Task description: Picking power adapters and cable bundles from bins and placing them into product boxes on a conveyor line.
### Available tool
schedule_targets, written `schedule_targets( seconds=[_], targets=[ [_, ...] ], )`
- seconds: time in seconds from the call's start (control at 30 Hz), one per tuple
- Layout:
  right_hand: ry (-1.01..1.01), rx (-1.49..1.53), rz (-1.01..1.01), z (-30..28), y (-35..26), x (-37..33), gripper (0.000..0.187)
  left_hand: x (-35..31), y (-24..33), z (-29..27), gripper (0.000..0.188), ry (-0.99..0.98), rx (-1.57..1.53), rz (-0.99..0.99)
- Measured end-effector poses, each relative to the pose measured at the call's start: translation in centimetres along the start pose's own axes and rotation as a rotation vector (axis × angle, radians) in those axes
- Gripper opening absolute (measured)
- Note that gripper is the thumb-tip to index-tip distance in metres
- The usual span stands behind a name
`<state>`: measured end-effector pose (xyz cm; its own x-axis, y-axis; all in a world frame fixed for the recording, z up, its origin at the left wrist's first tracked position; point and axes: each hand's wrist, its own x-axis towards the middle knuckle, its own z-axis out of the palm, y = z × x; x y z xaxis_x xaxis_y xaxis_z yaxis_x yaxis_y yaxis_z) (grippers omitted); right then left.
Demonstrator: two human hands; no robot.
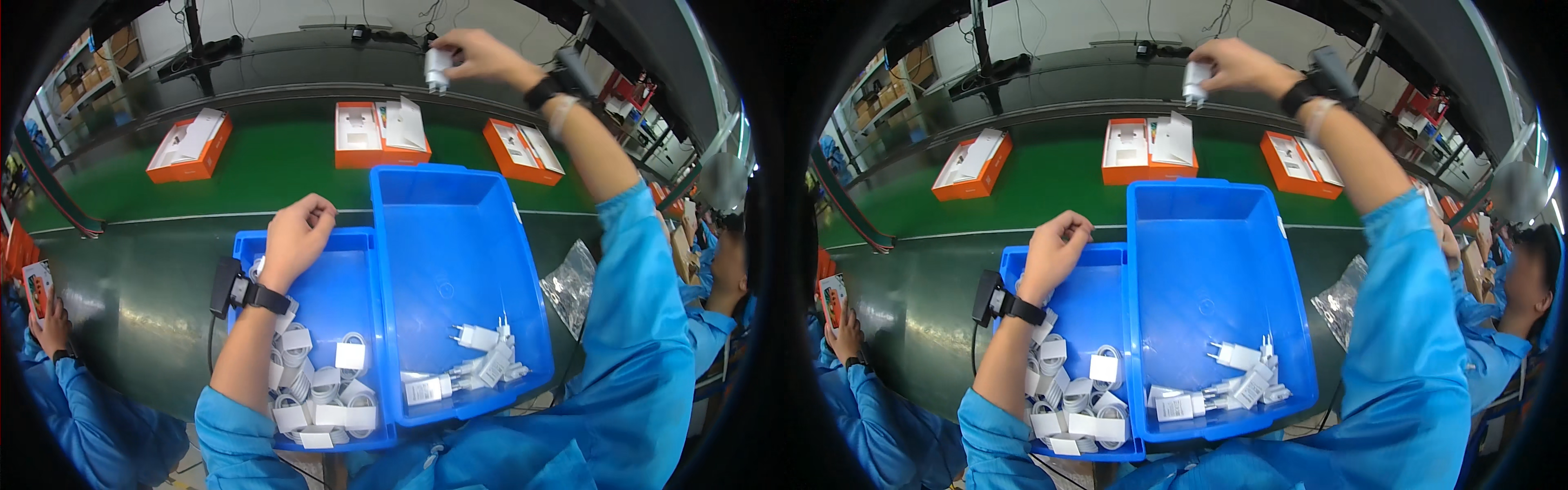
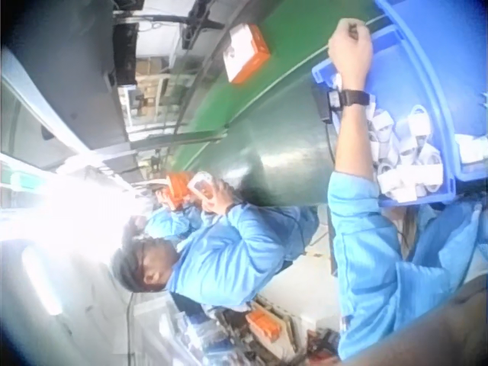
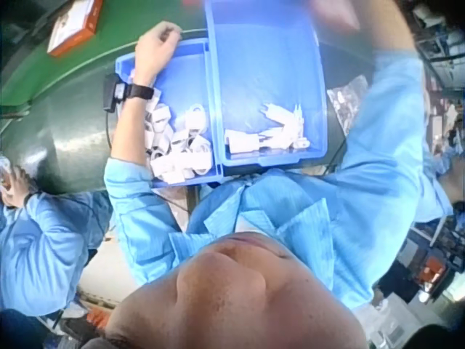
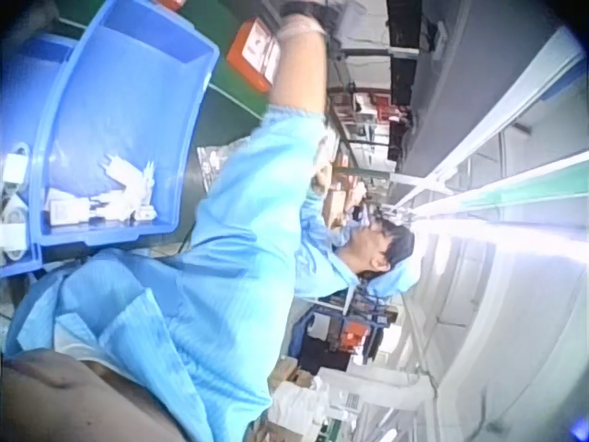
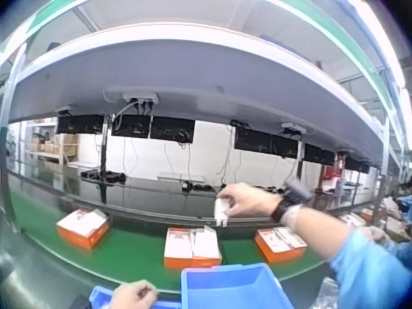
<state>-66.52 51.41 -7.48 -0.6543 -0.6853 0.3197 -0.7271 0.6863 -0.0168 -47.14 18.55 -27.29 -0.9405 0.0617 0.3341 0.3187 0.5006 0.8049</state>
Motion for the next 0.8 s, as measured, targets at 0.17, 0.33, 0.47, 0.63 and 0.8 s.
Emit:
schedule_targets(
  seconds=[0.17,0.33,0.47,0.63,0.8],
  targets=[
    [-0.063,-0.019,-0.004,11.2,-1.1,7.4,0.054,-0.4,0.3,-0.2,0.013,0.010,0.042,-0.015],
    [-0.081,-0.058,0.099,17.0,1.4,9.5,0.053,0.1,0.6,0.2,0.011,-0.001,0.074,0.001],
    [-0.100,-0.035,0.085,19.4,1.0,10.2,0.052,-0.3,1.0,-0.4,0.011,-0.003,0.088,-0.041],
    [-0.164,-0.069,0.122,20.7,1.6,9.6,0.050,-0.3,1.0,-0.5,0.013,-0.037,0.129,-0.011],
    [-0.200,-0.059,0.124,20.4,2.5,9.5,0.049,-0.4,1.1,-0.5,0.011,-0.023,0.129,-0.026]
  ],
)
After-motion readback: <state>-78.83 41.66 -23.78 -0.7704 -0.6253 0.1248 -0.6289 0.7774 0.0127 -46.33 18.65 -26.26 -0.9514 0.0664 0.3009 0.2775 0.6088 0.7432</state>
